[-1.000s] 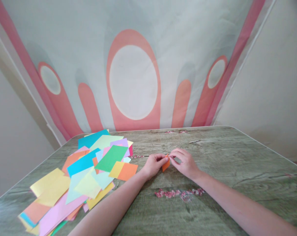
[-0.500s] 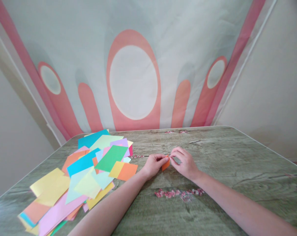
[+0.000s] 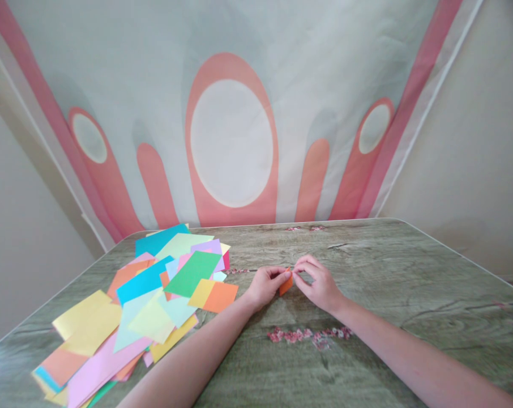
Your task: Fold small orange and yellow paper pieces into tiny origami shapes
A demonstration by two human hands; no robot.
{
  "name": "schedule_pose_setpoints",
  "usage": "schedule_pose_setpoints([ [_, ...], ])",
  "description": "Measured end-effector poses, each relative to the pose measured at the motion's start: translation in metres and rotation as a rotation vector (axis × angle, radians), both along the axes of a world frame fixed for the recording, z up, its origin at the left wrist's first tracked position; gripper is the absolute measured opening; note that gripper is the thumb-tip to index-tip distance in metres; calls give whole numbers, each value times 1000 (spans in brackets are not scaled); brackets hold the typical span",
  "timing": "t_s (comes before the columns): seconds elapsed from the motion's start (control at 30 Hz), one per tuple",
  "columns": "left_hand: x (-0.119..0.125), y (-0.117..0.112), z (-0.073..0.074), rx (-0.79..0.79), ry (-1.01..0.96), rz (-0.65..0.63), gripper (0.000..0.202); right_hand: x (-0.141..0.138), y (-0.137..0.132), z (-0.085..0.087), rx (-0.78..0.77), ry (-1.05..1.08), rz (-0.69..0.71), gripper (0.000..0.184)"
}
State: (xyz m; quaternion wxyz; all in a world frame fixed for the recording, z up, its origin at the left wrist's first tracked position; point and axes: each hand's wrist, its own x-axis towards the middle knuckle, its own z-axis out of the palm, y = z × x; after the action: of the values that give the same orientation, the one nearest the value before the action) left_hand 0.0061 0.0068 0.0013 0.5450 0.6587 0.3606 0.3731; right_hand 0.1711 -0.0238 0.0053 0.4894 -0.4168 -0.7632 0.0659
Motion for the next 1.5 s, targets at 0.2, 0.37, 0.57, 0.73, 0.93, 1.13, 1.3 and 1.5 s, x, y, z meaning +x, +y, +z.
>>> schedule_pose_setpoints([
  [0.2,-1,1,-3,-40,-47,1,39,1,1,-2,9,23,18,8],
  [0.37,0,0,-4,-65,-66,23,39,1,2,-3,17,15,17,10],
  [0.57,0,-1,1,-98,-62,59,44,1,3,-5,51,11,9,11],
  [0.73,1,-2,6,-124,-67,79,48,1,3,-6,55,0,-5,11],
  [0.93,1,-3,6,-145,-117,51,43,-3,0,-3,51,25,-17,9],
  [1.13,-1,-1,2,-175,-149,29,43,-5,0,-5,44,73,-16,8],
  [1.3,-1,0,0,-204,-192,38,40,-5,1,-7,10,91,-1,10],
  [1.5,0,-1,3,-223,-193,62,44,-7,-3,-5,-39,124,35,8],
])
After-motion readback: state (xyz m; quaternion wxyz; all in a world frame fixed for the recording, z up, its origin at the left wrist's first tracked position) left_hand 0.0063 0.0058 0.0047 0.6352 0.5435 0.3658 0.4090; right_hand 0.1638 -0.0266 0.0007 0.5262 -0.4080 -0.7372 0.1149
